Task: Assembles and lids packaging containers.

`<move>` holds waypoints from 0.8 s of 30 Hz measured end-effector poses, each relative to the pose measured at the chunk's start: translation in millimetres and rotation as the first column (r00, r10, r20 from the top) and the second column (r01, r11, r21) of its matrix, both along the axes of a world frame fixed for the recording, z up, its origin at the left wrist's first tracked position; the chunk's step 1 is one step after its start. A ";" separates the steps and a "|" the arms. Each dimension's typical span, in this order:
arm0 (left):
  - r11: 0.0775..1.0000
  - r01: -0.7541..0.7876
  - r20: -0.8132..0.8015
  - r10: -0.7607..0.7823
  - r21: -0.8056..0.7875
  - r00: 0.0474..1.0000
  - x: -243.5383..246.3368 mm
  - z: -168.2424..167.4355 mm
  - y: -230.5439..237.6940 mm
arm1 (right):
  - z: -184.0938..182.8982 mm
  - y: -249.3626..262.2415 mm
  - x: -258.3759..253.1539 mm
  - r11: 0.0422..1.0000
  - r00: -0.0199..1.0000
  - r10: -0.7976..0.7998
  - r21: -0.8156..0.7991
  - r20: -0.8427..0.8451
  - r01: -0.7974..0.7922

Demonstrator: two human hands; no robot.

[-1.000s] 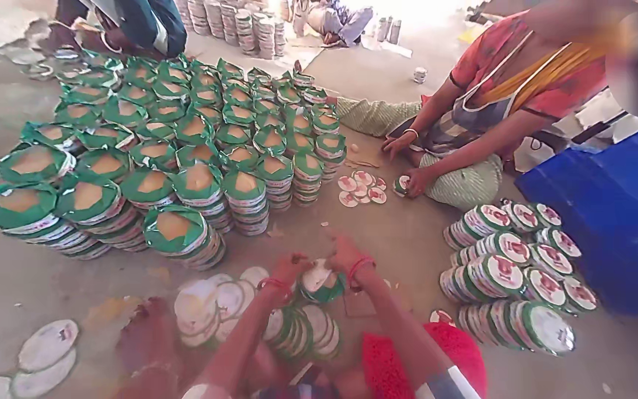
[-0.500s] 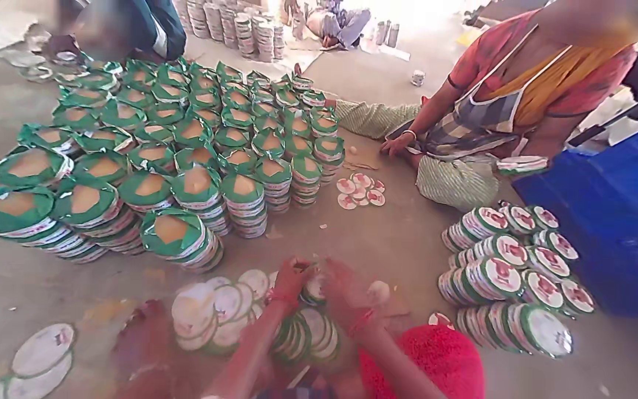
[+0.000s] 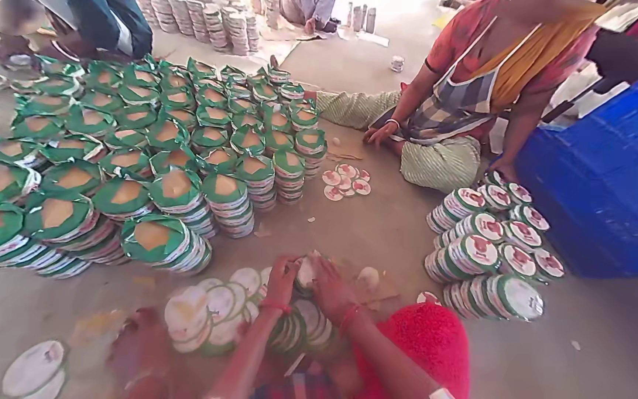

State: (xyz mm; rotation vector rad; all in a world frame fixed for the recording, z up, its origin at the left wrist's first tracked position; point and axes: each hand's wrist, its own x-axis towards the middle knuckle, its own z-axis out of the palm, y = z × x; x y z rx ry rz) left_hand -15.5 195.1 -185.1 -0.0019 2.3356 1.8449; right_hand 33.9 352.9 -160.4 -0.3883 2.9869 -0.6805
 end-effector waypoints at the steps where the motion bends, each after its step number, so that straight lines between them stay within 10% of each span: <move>1: 1.000 -0.012 -0.016 0.012 0.012 1.000 0.6 -3.7 1.3 | -3.5 1.8 -0.5 1.000 1.000 0.007 -0.002 -0.001 -0.007; 6: 0.999 -0.047 -0.034 0.047 0.005 0.998 1.2 -0.8 1.7 | 4.1 4.3 -5.5 0.999 0.990 0.032 0.001 0.134 -0.032; 8: 0.990 -0.028 -0.123 0.011 -0.140 0.992 -0.9 9.1 -1.7 | 7.5 12.1 -2.8 0.972 0.995 -0.024 -0.229 0.092 0.044; 11: 0.909 0.027 -0.326 -0.177 -0.417 0.929 5.4 25.6 0.3 | -10.3 26.0 10.3 0.693 0.930 -0.364 -0.654 0.045 0.303; 16: 0.563 0.287 0.002 -0.452 -0.775 0.892 11.8 58.8 28.7 | -7.2 32.0 12.7 0.345 0.795 -0.462 -0.746 0.393 0.569; 21: 0.801 0.142 -0.241 -0.336 -0.581 0.910 13.9 58.7 30.8 | 11.1 18.0 20.5 -0.044 0.760 -0.442 -0.858 0.476 0.512; 24: 0.896 0.114 -0.483 -0.334 -0.430 0.809 21.1 68.3 42.7 | 34.4 15.9 24.8 -0.377 0.846 -0.095 -0.805 0.525 0.458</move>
